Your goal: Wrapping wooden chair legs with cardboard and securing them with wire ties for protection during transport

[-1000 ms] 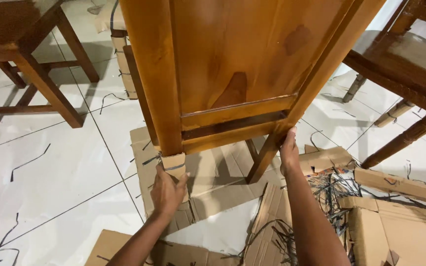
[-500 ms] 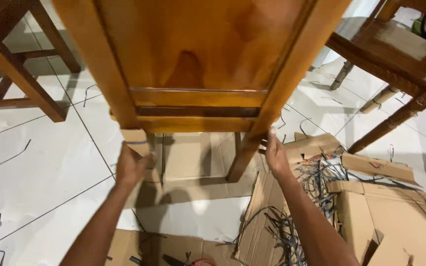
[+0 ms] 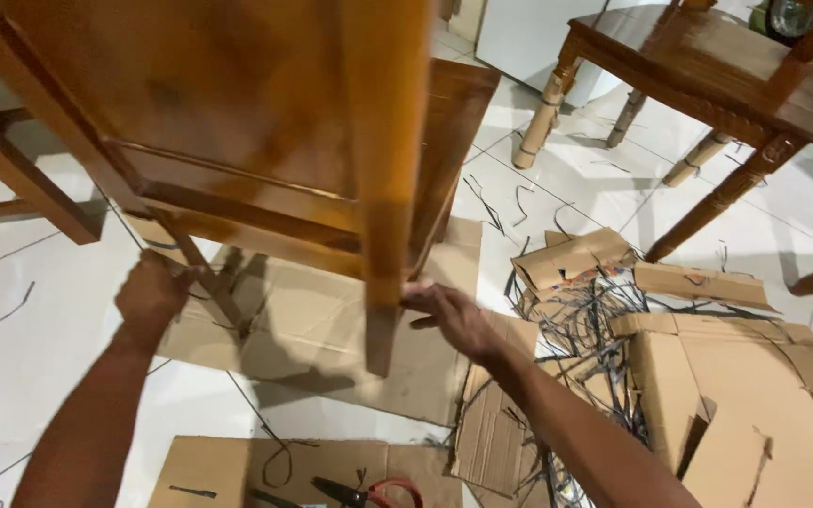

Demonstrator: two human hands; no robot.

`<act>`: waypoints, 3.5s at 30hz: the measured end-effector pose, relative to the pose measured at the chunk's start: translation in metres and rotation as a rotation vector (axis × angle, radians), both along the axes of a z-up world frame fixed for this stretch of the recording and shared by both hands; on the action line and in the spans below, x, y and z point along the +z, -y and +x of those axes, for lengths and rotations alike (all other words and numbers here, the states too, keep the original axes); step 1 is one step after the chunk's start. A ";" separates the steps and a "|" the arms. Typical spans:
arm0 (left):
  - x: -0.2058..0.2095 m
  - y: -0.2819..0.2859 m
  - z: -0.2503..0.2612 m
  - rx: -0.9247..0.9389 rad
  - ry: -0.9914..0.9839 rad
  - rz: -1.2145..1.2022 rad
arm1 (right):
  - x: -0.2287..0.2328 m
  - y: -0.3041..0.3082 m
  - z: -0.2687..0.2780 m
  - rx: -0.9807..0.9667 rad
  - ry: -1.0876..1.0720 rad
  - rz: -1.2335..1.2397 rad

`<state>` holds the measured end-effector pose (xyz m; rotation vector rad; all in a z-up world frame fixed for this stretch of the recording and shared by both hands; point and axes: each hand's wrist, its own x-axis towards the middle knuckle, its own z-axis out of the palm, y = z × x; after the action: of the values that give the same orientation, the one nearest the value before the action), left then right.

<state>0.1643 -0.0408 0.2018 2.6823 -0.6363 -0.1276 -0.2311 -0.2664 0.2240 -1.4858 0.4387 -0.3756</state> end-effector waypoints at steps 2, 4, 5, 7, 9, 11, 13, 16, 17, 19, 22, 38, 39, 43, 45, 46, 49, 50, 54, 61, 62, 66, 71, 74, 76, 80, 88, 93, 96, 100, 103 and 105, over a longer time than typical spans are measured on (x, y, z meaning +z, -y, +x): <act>-0.032 0.004 0.038 0.056 0.045 0.051 | -0.007 -0.009 0.004 0.058 0.002 -0.067; -0.051 0.006 0.062 0.115 0.097 0.102 | -0.002 -0.021 0.008 0.119 0.009 -0.134; -0.055 0.006 0.067 0.126 0.117 0.117 | 0.006 -0.028 0.009 0.144 -0.039 -0.148; -0.050 0.004 0.061 0.133 0.132 0.134 | 0.009 -0.034 0.011 0.166 -0.090 -0.160; -0.036 0.000 0.039 0.120 0.065 0.005 | -0.003 -0.033 0.011 0.260 -0.041 -0.227; -0.089 -0.009 0.035 0.072 0.194 0.051 | -0.005 -0.037 0.002 0.254 -0.160 -0.262; -0.131 -0.016 0.022 0.016 0.323 0.093 | -0.020 -0.032 -0.010 0.242 -0.278 -0.299; -0.185 -0.017 -0.017 0.023 -0.035 0.261 | -0.076 -0.014 -0.045 0.217 -0.482 -0.363; -0.201 -0.015 -0.031 -0.251 -0.139 0.543 | -0.100 -0.006 -0.058 0.206 -0.611 -0.433; -0.191 -0.010 -0.077 -0.544 -0.236 0.822 | -0.140 0.010 -0.087 0.186 -0.743 -0.494; -0.166 -0.004 -0.155 -0.765 -0.363 0.693 | -0.205 0.027 -0.137 0.213 -0.962 -0.498; -0.216 0.067 -0.232 -1.282 -0.463 0.351 | -0.286 0.009 -0.223 -0.426 -0.850 0.096; -0.219 0.069 -0.237 -1.224 -0.523 0.352 | -0.299 0.011 -0.228 -0.463 -0.640 0.170; -0.142 0.073 -0.261 -1.139 -0.549 0.354 | -0.252 -0.023 -0.212 -0.659 -0.462 0.230; -0.113 0.074 -0.273 -0.986 -0.688 0.315 | -0.254 -0.038 -0.205 -0.842 -0.431 0.204; -0.125 0.077 -0.274 -0.984 -0.686 0.313 | -0.228 -0.051 -0.194 -0.839 -0.430 0.203; -0.134 0.082 -0.280 -0.937 -0.703 0.074 | -0.177 -0.088 -0.168 -0.749 -0.319 0.573; -0.118 0.084 -0.284 -0.902 -0.840 -0.045 | -0.178 -0.099 -0.166 -0.639 -0.271 0.567; -0.075 0.081 -0.287 -0.796 -1.066 -0.127 | -0.185 -0.139 -0.154 -0.493 -0.324 0.692; -0.061 0.061 -0.288 -0.724 -0.990 0.211 | -0.195 -0.131 -0.150 -0.097 -0.556 0.714; -0.091 0.059 -0.283 -0.783 -0.980 0.163 | -0.191 -0.127 -0.148 -0.218 -0.556 0.687; -0.101 0.049 -0.269 -0.957 -0.860 0.245 | -0.151 -0.108 -0.138 -0.441 -0.386 0.646; -0.115 0.035 -0.263 -0.960 -0.793 0.177 | -0.152 -0.087 -0.134 -0.383 -0.259 0.506; -0.099 0.036 -0.269 -0.831 -0.808 0.149 | -0.146 -0.081 -0.125 -0.348 -0.227 0.406; -0.100 0.040 -0.272 -0.758 -0.798 0.104 | -0.146 -0.081 -0.119 -0.339 -0.219 0.337; -0.079 0.047 -0.279 -0.633 -1.070 -0.159 | -0.164 -0.087 -0.112 -0.500 -0.298 0.490; -0.099 0.044 -0.271 -0.596 -1.065 -0.034 | -0.133 -0.083 -0.110 -0.497 -0.450 0.465; -0.091 0.036 -0.269 -0.496 -0.792 0.166 | -0.129 -0.047 -0.100 -0.180 -0.152 -0.457; -0.147 0.022 -0.256 -0.585 -0.564 -0.271 | -0.109 -0.050 -0.073 -0.282 -0.157 -0.577; -0.153 0.007 -0.244 -0.424 -0.895 -0.616 | -0.095 -0.055 -0.039 -0.258 -0.053 -0.640; -0.160 -0.004 -0.218 -0.627 -0.313 -0.349 | -0.097 -0.060 -0.020 -0.244 0.011 -0.582; -0.157 -0.006 -0.206 -0.532 -0.160 -0.317 | -0.108 -0.063 -0.009 -0.265 -0.030 -0.580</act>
<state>-0.0417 -0.0351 0.0444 2.1226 -1.1914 -0.3462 -0.2402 -0.2032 0.1164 -2.0021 0.5836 -0.7353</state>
